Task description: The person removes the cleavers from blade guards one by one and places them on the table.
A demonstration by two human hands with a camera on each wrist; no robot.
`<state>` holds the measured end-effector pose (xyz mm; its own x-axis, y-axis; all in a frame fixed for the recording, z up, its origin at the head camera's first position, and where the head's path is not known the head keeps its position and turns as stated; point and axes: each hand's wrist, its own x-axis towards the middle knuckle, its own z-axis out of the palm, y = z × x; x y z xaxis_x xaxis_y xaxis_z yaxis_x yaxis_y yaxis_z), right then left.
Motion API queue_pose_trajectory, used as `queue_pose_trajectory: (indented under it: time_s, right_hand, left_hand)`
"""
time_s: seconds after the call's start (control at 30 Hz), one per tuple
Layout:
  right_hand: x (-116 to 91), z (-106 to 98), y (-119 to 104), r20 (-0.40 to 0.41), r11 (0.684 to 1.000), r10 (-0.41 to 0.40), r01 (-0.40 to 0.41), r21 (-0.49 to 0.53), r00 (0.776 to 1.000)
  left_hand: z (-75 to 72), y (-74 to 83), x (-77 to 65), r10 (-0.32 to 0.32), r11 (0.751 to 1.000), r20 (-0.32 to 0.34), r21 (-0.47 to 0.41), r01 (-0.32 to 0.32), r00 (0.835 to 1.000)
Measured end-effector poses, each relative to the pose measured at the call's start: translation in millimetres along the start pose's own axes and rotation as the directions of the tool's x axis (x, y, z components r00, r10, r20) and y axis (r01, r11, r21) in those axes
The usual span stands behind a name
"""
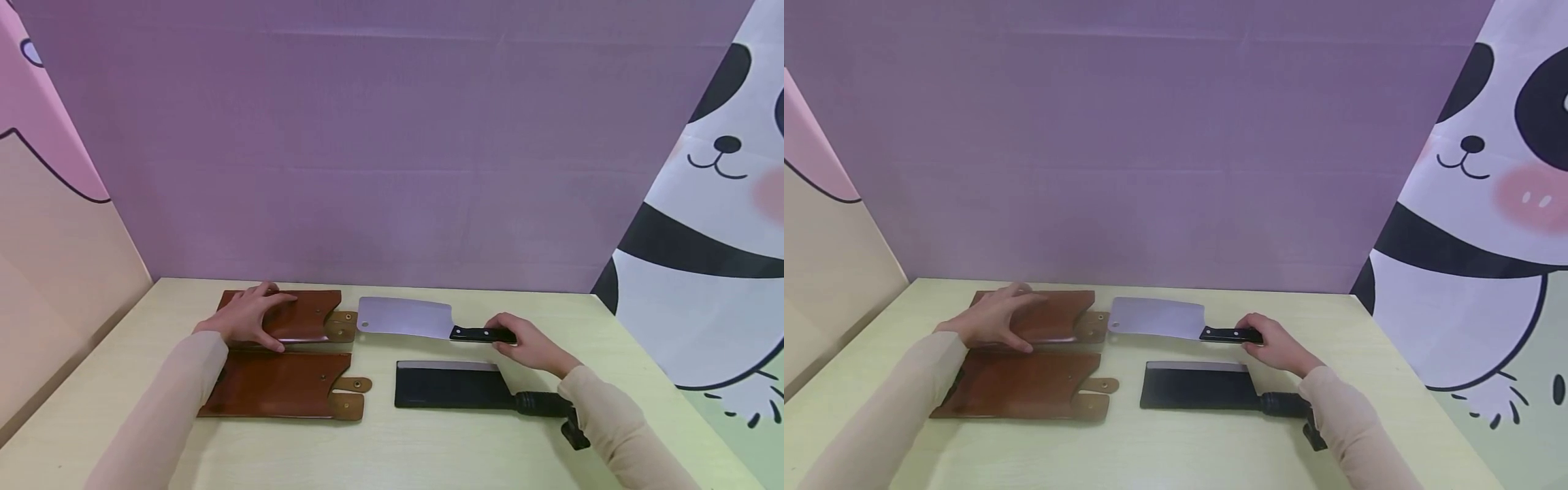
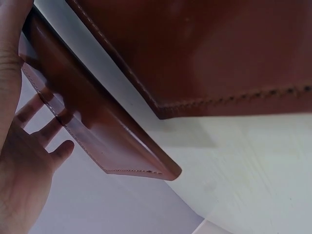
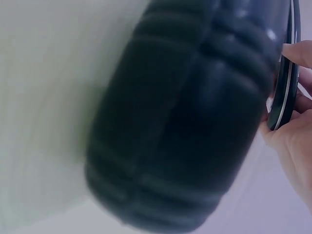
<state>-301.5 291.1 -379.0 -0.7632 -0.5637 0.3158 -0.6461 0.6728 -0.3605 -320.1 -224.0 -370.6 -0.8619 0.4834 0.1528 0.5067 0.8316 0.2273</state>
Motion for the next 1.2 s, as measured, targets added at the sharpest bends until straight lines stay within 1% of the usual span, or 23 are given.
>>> queue_pose_trajectory:
  time_s: [0.27, 0.4, 0.6, 0.87, 1.03, 1.2]
  right_hand:
    - [-10, -3, 9, -0.031, 1.0, 0.009, -0.009, -0.009, 0.999]
    - [-14, -4, 13, -0.034, 1.0, 0.012, -0.013, -0.016, 0.999]
    - [-20, -7, 19, -0.037, 0.998, 0.047, -0.048, -0.028, 0.998]
    - [-28, -12, 22, -0.065, 0.999, 0.018, -0.02, -0.043, 0.998]
    - [-33, -15, 26, -0.063, 0.998, 0.041, -0.044, -0.053, 0.997]
    - [-37, -17, 30, -0.064, 0.997, 0.041, -0.045, -0.06, 0.997]
  left_hand:
    - [4.7, 3.6, 5.5, 0.002, 1.0, -0.003, -0.005, -0.002, 1.0]
    - [8.6, 4.4, 8.3, 0.001, 1.0, -0.001, -0.012, -0.001, 1.0]
    - [12.2, 7.6, 12.3, -0.001, 1.0, 0.008, -0.024, 0.001, 1.0]
    - [16.3, 9.5, 17.6, -0.004, 1.0, 0.004, -0.027, 0.004, 1.0]
    - [18.7, 9.5, 18.4, -0.002, 0.999, -0.003, -0.034, 0.002, 1.0]
    - [19.4, 12.3, 20.1, -0.008, 0.999, 0.01, -0.042, 0.009, 1.0]
